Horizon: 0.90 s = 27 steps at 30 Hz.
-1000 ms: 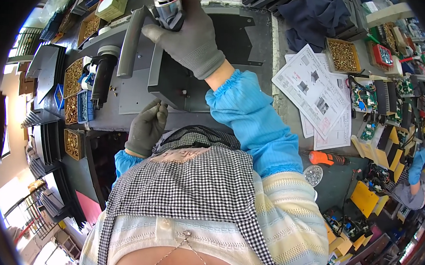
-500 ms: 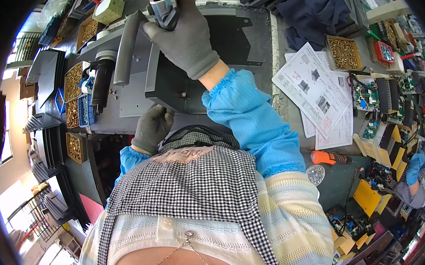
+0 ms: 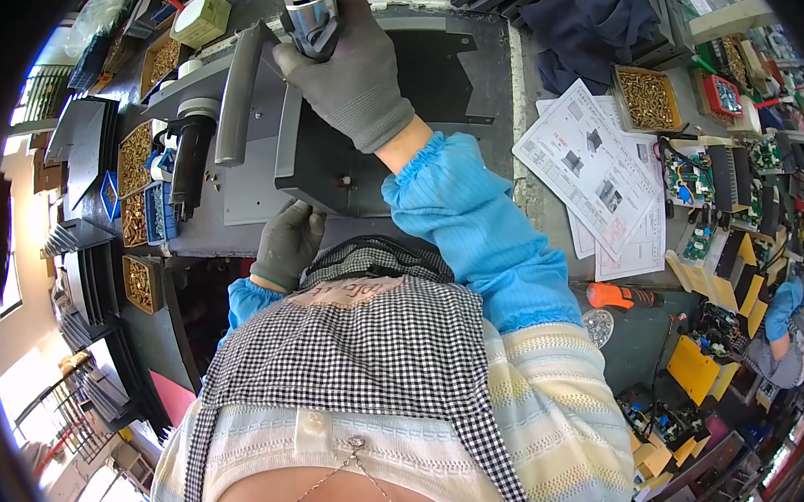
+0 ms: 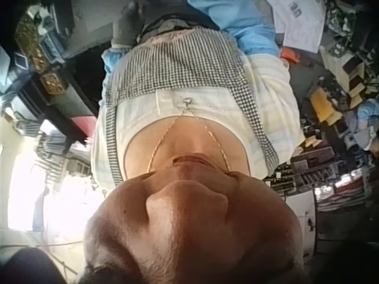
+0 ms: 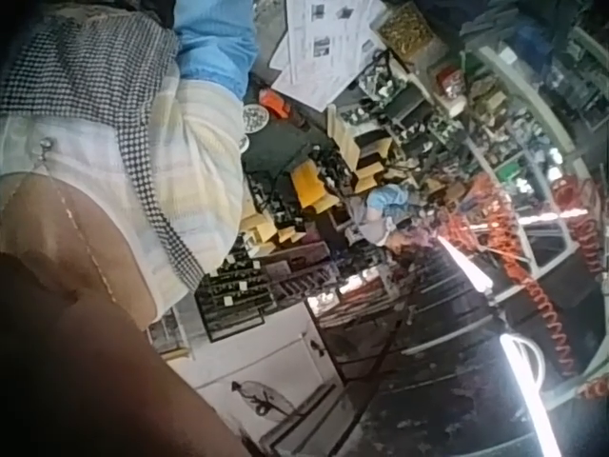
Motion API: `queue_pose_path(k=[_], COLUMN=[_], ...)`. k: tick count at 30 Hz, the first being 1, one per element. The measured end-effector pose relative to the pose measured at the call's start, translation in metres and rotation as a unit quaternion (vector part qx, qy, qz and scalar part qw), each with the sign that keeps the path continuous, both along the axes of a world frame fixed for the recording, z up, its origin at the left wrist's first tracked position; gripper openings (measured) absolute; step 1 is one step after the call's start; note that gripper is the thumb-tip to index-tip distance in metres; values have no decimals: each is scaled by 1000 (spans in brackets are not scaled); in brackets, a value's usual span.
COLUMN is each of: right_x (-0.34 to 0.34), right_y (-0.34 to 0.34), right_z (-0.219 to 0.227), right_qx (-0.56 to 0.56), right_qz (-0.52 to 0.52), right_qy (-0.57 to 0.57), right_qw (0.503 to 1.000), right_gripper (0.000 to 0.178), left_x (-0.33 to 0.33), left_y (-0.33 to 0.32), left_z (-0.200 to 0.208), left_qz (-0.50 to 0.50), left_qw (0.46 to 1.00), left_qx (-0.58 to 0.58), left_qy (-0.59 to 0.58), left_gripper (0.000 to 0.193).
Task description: The person fastens screws into a metal casing using an electric screwdriver, reads through instruction sheets, and attaches a cylindrical component to the frame, wiping it with a cloth and holding up the assembly for a colleague.
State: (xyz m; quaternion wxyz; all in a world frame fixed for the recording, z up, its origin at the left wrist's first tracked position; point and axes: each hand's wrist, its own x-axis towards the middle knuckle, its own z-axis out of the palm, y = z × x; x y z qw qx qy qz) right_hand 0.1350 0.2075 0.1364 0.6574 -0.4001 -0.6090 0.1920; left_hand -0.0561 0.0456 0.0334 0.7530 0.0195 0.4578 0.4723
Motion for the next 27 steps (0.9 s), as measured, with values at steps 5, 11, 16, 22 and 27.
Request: queue_pose_path(k=[5,11,16,22,27], right_x=[1,66,134,150,137], right_y=[-3,-23,-89,-129,-135], right_z=[6,39,117,94,74], right_qx=[-17,-130,-47,5,7], right_qz=[-4,317,230,126,131], right_qy=[5,224,308,395,469], right_qw=[1000,912,922,910,873], right_gripper=[65,34,36,42,40], left_x=[6,-8,-10,0,6], left_y=[2,-7,-17,-26,-41], left_z=[12,2,30,59,68], left_qz=[9,-16,-90,-121,-124], left_qw=[1000,998,985,988,986], left_qx=[16,40,17,48,55], left_qy=[12,-52,-145,-89,-96], left_gripper=[22,24,29,32,33])
